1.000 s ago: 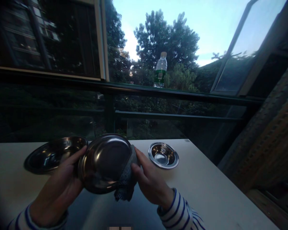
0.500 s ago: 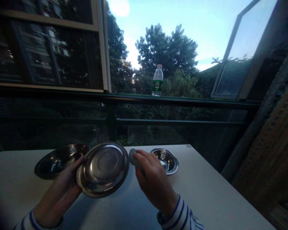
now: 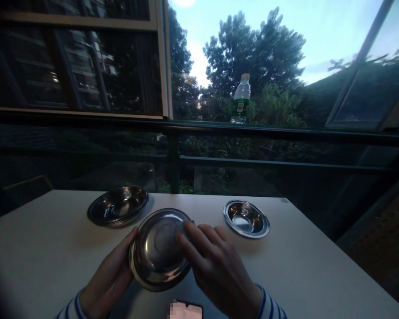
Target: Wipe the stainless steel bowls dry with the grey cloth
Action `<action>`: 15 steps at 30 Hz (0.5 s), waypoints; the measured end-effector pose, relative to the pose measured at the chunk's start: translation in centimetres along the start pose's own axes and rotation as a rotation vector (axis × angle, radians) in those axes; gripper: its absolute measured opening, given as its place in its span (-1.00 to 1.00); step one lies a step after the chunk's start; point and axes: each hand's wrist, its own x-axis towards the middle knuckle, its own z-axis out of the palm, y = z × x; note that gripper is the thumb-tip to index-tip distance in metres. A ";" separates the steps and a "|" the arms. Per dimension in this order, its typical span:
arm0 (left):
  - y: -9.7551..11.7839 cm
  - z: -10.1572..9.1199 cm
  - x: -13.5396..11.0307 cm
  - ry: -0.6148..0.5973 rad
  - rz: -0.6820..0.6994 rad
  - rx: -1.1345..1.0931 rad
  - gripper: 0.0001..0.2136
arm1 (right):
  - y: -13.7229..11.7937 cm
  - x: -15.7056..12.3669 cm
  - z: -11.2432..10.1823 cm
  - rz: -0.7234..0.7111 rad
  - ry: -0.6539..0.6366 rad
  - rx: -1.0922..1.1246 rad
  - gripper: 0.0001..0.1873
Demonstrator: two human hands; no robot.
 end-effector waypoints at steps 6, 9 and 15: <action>-1.1 -0.5 -0.5 0.014 -0.139 -0.108 -0.65 | -1.6 0.2 0.6 -0.071 -0.028 0.031 -0.64; -1.4 -0.8 -0.7 0.033 -0.136 -0.116 -0.65 | -2.7 0.4 1.1 -0.095 -0.024 0.025 -0.67; -1.8 -0.7 -1.0 0.039 -0.167 -0.106 -0.70 | -3.6 0.5 1.5 -0.187 0.020 0.060 -0.71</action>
